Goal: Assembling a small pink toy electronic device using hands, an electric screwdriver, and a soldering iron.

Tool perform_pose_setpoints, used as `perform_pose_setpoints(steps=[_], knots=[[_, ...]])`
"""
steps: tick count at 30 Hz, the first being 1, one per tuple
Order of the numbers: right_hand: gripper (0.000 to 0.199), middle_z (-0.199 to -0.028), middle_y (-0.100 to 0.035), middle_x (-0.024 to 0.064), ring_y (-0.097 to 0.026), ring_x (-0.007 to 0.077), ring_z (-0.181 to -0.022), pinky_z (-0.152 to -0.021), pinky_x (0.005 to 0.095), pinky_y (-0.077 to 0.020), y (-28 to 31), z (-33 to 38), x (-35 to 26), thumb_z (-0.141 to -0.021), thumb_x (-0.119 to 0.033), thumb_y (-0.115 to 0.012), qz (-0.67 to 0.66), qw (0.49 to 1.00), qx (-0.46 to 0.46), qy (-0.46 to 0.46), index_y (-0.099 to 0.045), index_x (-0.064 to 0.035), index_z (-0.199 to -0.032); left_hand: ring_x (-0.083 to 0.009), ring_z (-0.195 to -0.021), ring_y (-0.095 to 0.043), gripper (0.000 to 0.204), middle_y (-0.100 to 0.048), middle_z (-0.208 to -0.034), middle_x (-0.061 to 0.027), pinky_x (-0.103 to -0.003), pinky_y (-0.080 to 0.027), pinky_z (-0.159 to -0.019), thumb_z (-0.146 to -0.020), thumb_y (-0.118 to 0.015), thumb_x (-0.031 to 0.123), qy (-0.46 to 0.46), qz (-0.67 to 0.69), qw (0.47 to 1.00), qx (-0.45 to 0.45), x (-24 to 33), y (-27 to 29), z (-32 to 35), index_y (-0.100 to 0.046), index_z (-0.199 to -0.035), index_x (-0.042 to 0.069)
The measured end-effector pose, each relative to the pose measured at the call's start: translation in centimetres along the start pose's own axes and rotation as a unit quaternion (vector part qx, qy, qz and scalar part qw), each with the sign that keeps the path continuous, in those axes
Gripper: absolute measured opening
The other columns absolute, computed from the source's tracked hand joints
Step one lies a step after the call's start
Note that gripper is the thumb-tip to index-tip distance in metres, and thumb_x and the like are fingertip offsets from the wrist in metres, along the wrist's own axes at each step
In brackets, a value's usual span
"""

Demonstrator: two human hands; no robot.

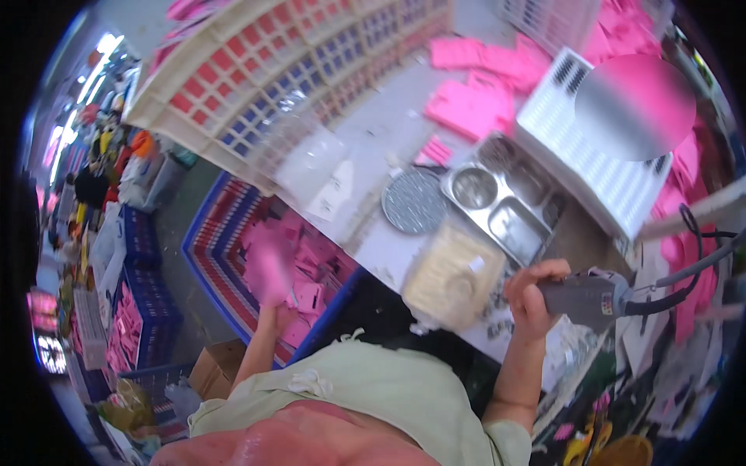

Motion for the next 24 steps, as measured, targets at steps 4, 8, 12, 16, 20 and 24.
perform_pose_setpoints(steps=[4,8,12,16,20,24], knots=[[0.038,-0.063,-0.044,-0.0008,-0.041,0.0094,-0.05,-0.049,0.027,-0.0346,-1.2,-1.7,0.9,-0.091,-0.021,-0.072,0.028,0.999,-0.006,-0.021,-0.048,-0.0047,-0.116,-0.0277,-0.116,-0.065,0.051,-0.069,-0.121,-0.0148,-0.04,-0.054,-0.094,-0.093,-0.071,0.035,-0.204,-0.5,0.805,-0.246,11.8,-7.6,9.6,-0.061,-0.132,0.004],[0.044,-0.065,-0.046,0.0,-0.042,0.0096,-0.05,-0.049,0.027,-0.0356,-1.8,-4.2,-0.2,-0.09,-0.024,-0.075,0.076,0.997,0.004,-0.024,-0.047,-0.0047,-0.119,-0.0262,-0.103,-0.068,0.021,-0.072,-0.111,-0.0116,-0.04,-0.052,-0.092,-0.088,-0.072,0.012,-0.689,-0.427,0.574,-0.111,35.6,-16.8,24.5,-0.072,-0.107,0.003],[0.045,-0.067,-0.048,0.0004,-0.045,0.0101,-0.052,-0.05,0.0268,-0.0378,-1.0,-4.9,-0.9,-0.09,-0.027,-0.076,0.115,0.992,0.032,-0.042,-0.049,-0.0053,-0.118,-0.0183,-0.081,-0.069,0.031,-0.074,-0.09,-0.0112,-0.033,-0.053,-0.075,-0.096,-0.067,0.031,-0.787,-0.33,0.519,0.055,58.9,-20.6,25.3,-0.072,-0.104,0.001],[0.036,-0.067,-0.049,0.0009,-0.045,0.0102,-0.052,-0.051,0.0273,-0.0393,0.8,-4.7,-0.6,-0.091,-0.019,-0.071,0.146,0.984,0.086,-0.053,-0.05,-0.0055,-0.116,-0.0196,-0.086,-0.07,0.05,-0.071,-0.093,-0.0058,-0.037,-0.058,-0.075,-0.092,-0.068,0.05,-0.503,-0.704,0.501,-0.001,70.1,-30.2,15.1,-0.069,-0.113,0.004],[0.033,-0.068,-0.049,0.0015,-0.045,0.0104,-0.053,-0.052,0.0276,-0.04,1.5,-5.3,0.2,-0.091,-0.016,-0.069,0.142,0.983,0.109,-0.049,-0.05,-0.0056,-0.116,-0.0267,-0.112,-0.067,0.06,-0.071,-0.121,-0.0112,-0.049,-0.06,-0.074,-0.09,-0.066,0.049,-0.535,-0.685,0.495,-0.026,67.6,-39.1,8.6,-0.061,-0.135,0.01],[0.032,-0.069,-0.049,0.0016,-0.045,0.0103,-0.054,-0.053,0.0278,-0.0399,1.9,-5.6,0.6,-0.091,-0.016,-0.069,0.151,0.979,0.122,-0.055,-0.05,-0.0056,-0.115,-0.0282,-0.115,-0.066,0.059,-0.07,-0.123,-0.0128,-0.047,-0.059,-0.08,-0.088,-0.068,0.047,-0.482,-0.751,0.449,-0.048,64.7,-43.0,5.9,-0.063,-0.135,0.012]])
Point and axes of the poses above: each hand's wrist, its own z-axis away from the middle knuckle, its own y-axis out of the back of the hand, x = y × z, the point moved 6 cm from there along -z, towards the middle knuckle
